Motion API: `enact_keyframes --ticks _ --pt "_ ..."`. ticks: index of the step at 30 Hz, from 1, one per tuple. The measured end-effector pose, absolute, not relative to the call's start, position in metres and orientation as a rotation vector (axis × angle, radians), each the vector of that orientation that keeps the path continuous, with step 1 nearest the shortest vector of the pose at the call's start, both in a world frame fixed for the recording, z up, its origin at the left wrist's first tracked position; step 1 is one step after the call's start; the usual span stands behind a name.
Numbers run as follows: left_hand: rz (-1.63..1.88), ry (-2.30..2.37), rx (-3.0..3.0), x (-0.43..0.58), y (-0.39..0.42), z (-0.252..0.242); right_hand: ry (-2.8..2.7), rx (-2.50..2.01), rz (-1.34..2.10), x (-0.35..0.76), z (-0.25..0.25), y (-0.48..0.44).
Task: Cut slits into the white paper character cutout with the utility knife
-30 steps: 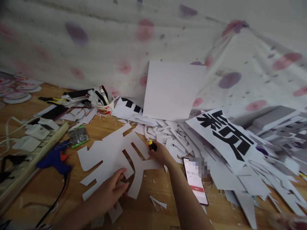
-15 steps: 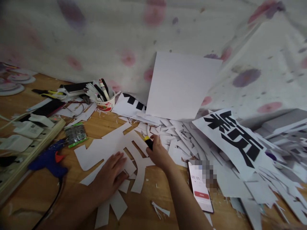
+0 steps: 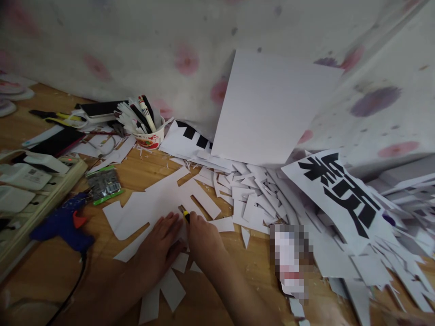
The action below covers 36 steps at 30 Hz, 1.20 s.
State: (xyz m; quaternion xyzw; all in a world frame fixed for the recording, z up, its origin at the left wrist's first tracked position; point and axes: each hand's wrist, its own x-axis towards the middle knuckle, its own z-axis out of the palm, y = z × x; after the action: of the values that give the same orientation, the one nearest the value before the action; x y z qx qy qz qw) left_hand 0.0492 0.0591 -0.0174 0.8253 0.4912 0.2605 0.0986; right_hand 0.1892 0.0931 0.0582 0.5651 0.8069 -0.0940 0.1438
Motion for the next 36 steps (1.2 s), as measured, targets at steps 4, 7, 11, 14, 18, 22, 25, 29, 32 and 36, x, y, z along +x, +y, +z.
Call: enact_keyframes --ticks 4,7,11,14,18,22,25,29,32,36 --pt "0.758 1.464 2.417 0.049 0.059 -0.015 2.293 1.621 -0.265 0.189 0.059 0.094" --pt "0.763 1.459 2.403 0.049 0.058 -0.013 2.267 1.644 -0.278 0.187 0.058 0.094" --pt "0.763 1.454 2.409 0.049 0.058 -0.013 2.255 1.631 -0.264 0.183 0.059 0.097" --pt "0.771 1.456 2.406 0.049 0.058 -0.013 2.243 1.594 -0.262 0.180 0.061 0.100" --pt "0.769 1.450 2.390 0.049 0.058 -0.013 2.242 1.583 -0.262 0.180 0.062 0.102" --pt "0.748 1.455 2.379 0.049 0.058 -0.012 2.268 1.557 -0.294 0.179 0.064 0.103" --pt "0.748 1.447 2.380 0.049 0.058 -0.012 2.255 1.579 -0.314 0.178 0.064 0.103" --pt "0.760 1.446 2.383 0.049 0.058 -0.012 2.239 1.600 -0.335 0.177 0.065 0.103" --pt "0.756 1.447 2.375 0.049 0.059 -0.010 2.237 1.628 -0.367 0.176 0.065 0.104" --pt "0.769 1.448 2.364 0.050 0.059 -0.012 2.240 1.606 -0.333 0.177 0.066 0.106"
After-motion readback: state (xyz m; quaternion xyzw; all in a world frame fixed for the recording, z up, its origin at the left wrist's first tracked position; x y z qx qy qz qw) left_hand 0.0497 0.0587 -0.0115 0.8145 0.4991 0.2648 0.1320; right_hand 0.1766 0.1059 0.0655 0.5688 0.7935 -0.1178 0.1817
